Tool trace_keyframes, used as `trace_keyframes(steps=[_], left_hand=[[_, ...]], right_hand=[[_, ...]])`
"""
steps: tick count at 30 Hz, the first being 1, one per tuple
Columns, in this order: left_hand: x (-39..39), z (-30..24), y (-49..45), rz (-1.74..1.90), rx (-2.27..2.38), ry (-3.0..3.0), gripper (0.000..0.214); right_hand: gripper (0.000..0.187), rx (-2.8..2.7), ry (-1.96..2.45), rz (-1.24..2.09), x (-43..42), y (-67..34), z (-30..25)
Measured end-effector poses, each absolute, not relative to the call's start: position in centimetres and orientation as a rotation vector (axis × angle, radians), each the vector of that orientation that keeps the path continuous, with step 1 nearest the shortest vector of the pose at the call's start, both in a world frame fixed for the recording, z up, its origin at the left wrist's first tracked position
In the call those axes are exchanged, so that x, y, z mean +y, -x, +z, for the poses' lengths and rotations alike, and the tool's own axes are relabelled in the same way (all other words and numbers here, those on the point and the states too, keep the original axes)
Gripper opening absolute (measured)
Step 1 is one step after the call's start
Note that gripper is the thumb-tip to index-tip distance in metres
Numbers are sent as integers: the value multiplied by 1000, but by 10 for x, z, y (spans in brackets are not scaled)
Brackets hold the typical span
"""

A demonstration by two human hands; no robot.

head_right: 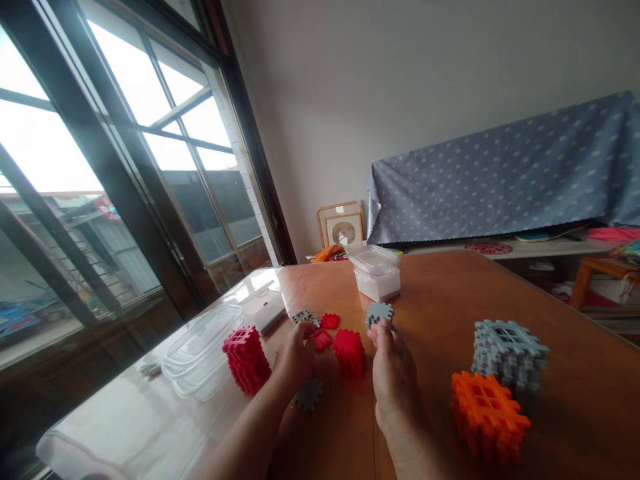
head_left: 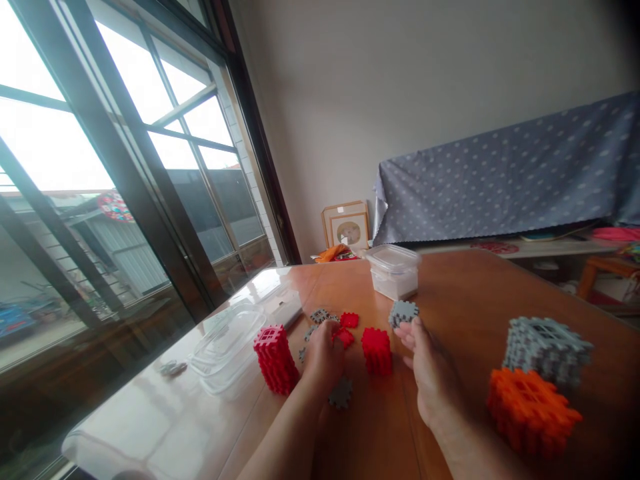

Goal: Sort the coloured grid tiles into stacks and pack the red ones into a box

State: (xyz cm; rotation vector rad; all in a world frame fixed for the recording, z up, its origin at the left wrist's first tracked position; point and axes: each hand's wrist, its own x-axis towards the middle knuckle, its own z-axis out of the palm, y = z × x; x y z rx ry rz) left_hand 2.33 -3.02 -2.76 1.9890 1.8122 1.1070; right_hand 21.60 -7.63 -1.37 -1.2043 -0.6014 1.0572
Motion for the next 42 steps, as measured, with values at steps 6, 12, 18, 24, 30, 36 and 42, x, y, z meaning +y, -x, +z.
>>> trace_keyframes(steps=[6,12,18,24,30,36,42], left_hand=[[-37,-23,-31,558,2073,-2248,12],[-35,-25,-33,545,2069,-2293,12],[-31,-20,-33,1011,1969,-2112,15],[-41,0,-37,1600,1187,-1484,24],[-60,16,-47,1358,662,-846,29],[-68,18,-53,1209,610,-785,29],[-67,16,-53,1205,660,-764,30]], right_hand=[[62,-597,1204,1095,-74,-217,-17],[61,-573,1173,1125,-74,-217,-18],[60,-571,1164,1042,-75,-219,-14],[49,-727,1137,746,-82,-218,-4],[50,-1160,1172,513,-87,-212,-9],[60,-1483,1112,284,-85,-210,-13],[56,-1580,1171,298,-80,-215,-15]])
